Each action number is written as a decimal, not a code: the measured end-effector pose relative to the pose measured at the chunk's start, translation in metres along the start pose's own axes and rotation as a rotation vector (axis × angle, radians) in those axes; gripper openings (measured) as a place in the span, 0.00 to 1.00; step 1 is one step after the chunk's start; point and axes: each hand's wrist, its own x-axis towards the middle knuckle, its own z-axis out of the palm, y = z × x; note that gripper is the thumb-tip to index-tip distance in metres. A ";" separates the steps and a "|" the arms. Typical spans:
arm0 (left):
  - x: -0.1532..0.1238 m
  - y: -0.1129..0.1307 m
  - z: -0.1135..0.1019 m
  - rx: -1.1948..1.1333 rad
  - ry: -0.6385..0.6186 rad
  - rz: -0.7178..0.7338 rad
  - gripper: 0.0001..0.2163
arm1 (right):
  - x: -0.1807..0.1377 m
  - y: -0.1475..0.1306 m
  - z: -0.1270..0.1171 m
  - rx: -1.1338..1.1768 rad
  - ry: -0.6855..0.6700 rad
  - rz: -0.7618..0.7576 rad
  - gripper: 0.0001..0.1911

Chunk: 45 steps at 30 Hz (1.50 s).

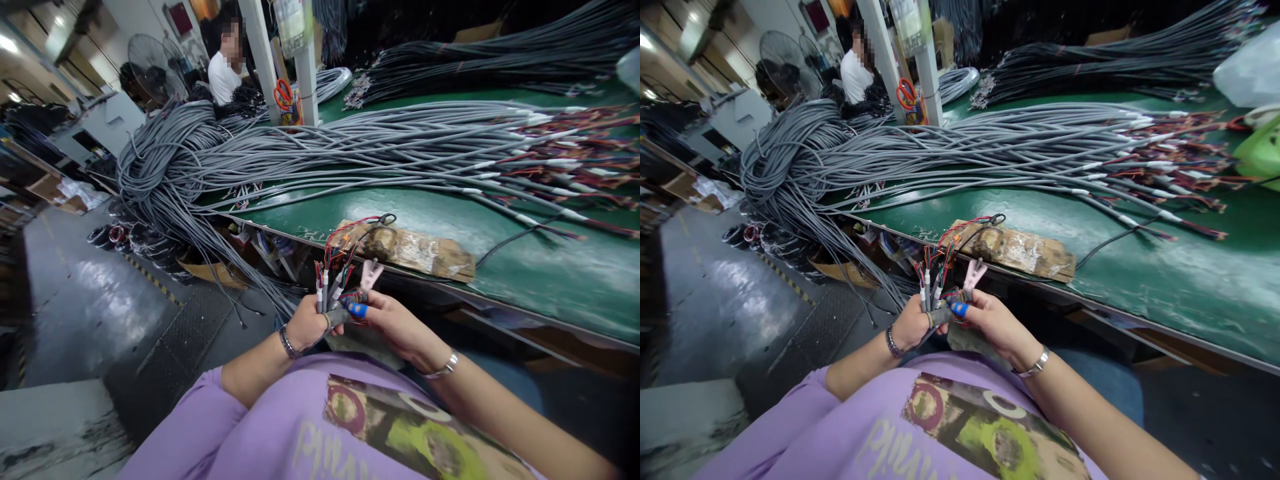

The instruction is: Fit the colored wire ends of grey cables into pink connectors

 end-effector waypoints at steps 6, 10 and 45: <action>0.000 -0.001 0.000 0.007 0.012 -0.007 0.20 | 0.001 0.006 0.002 -0.067 0.033 -0.070 0.18; 0.001 -0.002 0.001 -0.013 0.063 0.016 0.21 | 0.000 0.011 0.001 -0.054 0.082 -0.076 0.16; 0.021 0.029 0.013 -0.126 -0.131 -0.057 0.21 | 0.014 -0.019 -0.006 0.020 0.118 -0.110 0.30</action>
